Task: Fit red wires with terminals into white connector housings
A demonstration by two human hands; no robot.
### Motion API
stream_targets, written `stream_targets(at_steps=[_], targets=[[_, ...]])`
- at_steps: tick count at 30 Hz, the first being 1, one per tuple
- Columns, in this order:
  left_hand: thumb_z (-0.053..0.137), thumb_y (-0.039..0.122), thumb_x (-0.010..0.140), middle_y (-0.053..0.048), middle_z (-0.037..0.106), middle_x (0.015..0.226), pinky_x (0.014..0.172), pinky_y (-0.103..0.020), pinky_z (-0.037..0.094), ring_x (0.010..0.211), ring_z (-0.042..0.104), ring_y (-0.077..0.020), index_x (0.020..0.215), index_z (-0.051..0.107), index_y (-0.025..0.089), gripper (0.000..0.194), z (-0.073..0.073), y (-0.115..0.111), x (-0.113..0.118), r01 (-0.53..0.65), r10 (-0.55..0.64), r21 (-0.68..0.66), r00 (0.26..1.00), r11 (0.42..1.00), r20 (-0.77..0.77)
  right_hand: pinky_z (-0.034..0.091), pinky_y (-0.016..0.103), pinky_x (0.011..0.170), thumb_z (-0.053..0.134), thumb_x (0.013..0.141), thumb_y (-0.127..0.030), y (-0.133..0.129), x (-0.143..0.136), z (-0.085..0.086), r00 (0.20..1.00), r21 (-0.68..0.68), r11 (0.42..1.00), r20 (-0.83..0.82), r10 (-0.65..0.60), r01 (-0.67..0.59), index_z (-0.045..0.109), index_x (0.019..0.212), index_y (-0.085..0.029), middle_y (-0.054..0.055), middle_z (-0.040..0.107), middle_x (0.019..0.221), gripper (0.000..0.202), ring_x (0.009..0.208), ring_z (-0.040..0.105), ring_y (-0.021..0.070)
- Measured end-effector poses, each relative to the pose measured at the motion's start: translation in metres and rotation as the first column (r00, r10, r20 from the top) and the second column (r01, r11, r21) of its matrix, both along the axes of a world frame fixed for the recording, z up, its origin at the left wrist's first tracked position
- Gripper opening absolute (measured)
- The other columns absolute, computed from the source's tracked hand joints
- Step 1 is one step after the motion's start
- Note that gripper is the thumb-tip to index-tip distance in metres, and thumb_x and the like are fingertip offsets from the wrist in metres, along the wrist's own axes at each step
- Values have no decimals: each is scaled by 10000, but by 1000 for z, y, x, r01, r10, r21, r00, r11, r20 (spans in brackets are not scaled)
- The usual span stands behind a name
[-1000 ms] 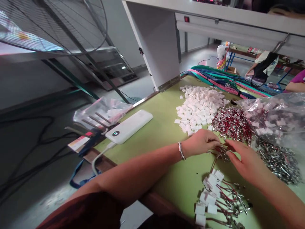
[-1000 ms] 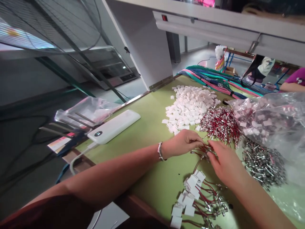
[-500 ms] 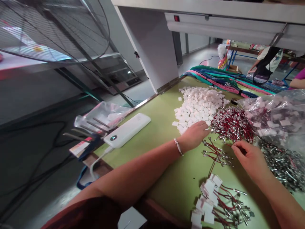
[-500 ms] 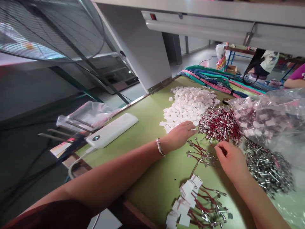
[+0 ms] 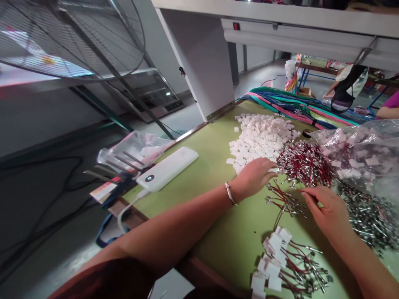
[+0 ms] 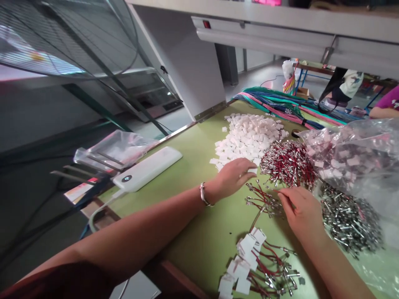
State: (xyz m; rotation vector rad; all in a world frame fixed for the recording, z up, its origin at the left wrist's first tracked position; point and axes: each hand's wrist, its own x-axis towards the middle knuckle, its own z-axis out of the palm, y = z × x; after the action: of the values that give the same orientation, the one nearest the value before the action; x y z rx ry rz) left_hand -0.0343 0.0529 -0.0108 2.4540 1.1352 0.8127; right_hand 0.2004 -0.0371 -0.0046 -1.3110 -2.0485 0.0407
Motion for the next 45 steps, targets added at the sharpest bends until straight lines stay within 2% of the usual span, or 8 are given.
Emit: stream_targets(at_steps=[2, 5, 11, 20, 28, 34, 40, 45], targets=[[592, 291, 907, -46, 682, 849, 706, -282, 527, 745, 618, -131, 995, 657, 149, 179, 4, -10, 2, 55, 14, -242, 961, 969, 276, 492, 303, 671, 546, 926, -261, -2, -2, 3, 1000, 33, 999, 1, 10, -10, 674, 905, -219, 23, 702, 776, 137, 700, 624, 160], [617, 301, 876, -9, 667, 691, 572, -223, 508, 568, 580, -83, 997, 677, 136, 213, 7, -21, 7, 282, 90, -592, 850, 755, 520, 493, 313, 692, 544, 922, -244, -4, -5, 8, 1000, 30, 1000, -1, 9, -9, 672, 906, -223, 30, 713, 794, 130, 702, 629, 161], [709, 207, 796, -21, 714, 742, 681, -241, 537, 659, 630, -92, 942, 733, 169, 153, 0, -27, 14, 472, 195, -700, 738, 536, 646, 481, 296, 659, 540, 922, -235, -6, -8, 11, 999, 9, 1000, -40, 23, -23, 679, 897, -229, 16, 715, 777, 141, 681, 626, 152], [701, 133, 776, -22, 731, 854, 756, -245, 547, 743, 653, -101, 935, 743, 174, 169, 4, -29, 14, 466, 187, -669, 723, 579, 665, 480, 282, 670, 563, 908, -182, -5, -5, 8, 999, 57, 997, -9, 53, -52, 658, 939, -216, 15, 704, 788, 106, 706, 615, 145], [791, 226, 719, 4, 697, 672, 607, -213, 530, 587, 615, -78, 845, 722, 157, 159, 1, -28, 13, 575, 185, -668, 676, 472, 713, 476, 307, 668, 565, 903, -203, -5, -4, 3, 988, 146, 989, 150, -41, 19, 691, 905, -193, 38, 727, 767, 126, 669, 621, 166], [820, 245, 679, -8, 713, 735, 681, -250, 568, 661, 658, -96, 796, 697, 150, 194, 0, -28, 14, 582, 150, -651, 679, 487, 719, 471, 255, 560, 538, 912, -301, -11, -11, 2, 995, -110, 990, -36, -90, 85, 701, 864, -228, -5, 729, 715, 185, 584, 634, 137], [807, 301, 697, -40, 704, 797, 674, -236, 577, 695, 659, -105, 765, 688, 142, 210, 1, -34, 17, 534, 10, -562, 719, 632, 694, 376, 237, 483, 484, 913, -336, -12, -22, 3, 996, -189, 978, 5, -89, 89, 651, 735, -225, -28, 619, 538, 267, 463, 545, 122], [801, 294, 710, -39, 709, 770, 689, -253, 588, 693, 672, -113, 750, 663, 129, 219, -2, -36, 21, 576, 50, -611, 705, 544, 708, 345, 231, 483, 469, 914, -309, -8, -30, 2, 999, -209, 977, 8, -49, 49, 609, 715, -212, -27, 586, 521, 261, 455, 524, 124]])
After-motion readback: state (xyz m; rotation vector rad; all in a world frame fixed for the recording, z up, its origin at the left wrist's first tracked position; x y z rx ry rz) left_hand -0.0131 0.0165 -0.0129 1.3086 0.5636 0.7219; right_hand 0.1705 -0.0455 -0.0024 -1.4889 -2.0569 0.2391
